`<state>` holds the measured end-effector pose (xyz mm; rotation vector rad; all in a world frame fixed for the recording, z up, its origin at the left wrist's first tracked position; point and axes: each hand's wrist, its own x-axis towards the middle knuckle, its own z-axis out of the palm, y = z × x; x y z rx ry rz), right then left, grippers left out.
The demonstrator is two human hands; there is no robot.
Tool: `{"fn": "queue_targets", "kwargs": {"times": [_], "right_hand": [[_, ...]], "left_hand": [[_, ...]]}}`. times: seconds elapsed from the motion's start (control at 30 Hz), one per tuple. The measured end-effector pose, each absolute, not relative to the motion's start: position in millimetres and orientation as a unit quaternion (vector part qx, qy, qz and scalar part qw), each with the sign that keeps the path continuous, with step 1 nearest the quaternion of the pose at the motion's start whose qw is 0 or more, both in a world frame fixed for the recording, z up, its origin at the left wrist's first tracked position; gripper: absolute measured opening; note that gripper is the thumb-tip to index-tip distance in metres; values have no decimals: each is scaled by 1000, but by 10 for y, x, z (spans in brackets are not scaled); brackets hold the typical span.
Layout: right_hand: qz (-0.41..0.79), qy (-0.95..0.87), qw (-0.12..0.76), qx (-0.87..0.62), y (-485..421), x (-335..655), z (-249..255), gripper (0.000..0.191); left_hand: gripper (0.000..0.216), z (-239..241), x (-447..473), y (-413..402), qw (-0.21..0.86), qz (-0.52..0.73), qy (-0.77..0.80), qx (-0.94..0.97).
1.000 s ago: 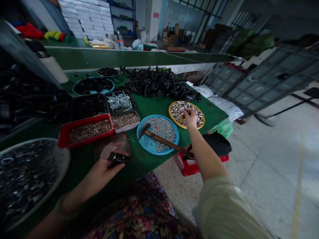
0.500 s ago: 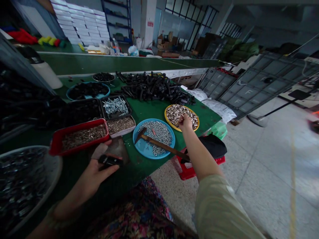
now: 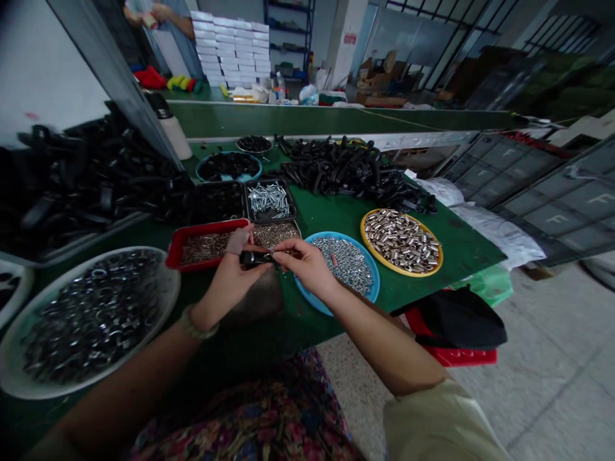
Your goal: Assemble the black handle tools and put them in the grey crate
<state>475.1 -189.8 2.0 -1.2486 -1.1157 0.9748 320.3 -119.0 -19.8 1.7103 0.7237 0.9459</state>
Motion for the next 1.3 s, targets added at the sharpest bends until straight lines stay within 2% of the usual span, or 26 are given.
{"fn": "queue_targets", "kwargs": {"times": [0.23, 0.4, 0.47, 0.53, 0.63, 0.7, 0.77, 0.8, 0.9, 1.0, 1.17, 1.3], "right_hand": [[410, -493, 551, -534, -1697, 4740, -67, 22], [367, -553, 507, -551, -1664, 4816, -97, 20], [295, -623, 456, -563, -1653, 4843, -36, 14], [232, -713, 369, -549, -1578, 4891, 44, 9], [223, -798, 234, -509, -1275, 5184, 132, 16], [174, -747, 189, -613, -998, 5615, 161, 24], [36, -554, 150, -818, -752, 6189, 169, 25], [4, -497, 142, -856, -658, 6489, 163, 27], [-21, -411, 137, -901, -481, 7230, 83, 30], [10, -355, 144, -924, -357, 7582, -70, 28], [95, -295, 186, -932, -415, 7552, -363, 23], [129, -290, 278, -907, -888, 7249, -558, 22]], "left_hand": [[77, -213, 3123, -1117, 472, 386, 300, 734], [70, -250, 3092, -1035, 503, 361, 290, 730], [60, -265, 3110, -974, 515, 339, 294, 730], [47, -262, 3159, -897, 534, 292, 281, 742], [28, -205, 3235, -778, 588, 197, 241, 746], [26, -141, 3230, -716, 625, 174, 257, 717], [28, -75, 3168, -673, 640, 195, 309, 676], [27, -46, 3124, -658, 639, 211, 333, 660], [18, 8, 3005, -640, 593, 223, 376, 677], [14, 1, 2950, -671, 501, 214, 399, 737], [16, -44, 2857, -810, 338, 284, 390, 808], [18, -33, 2740, -918, 307, 303, 378, 819]]}}
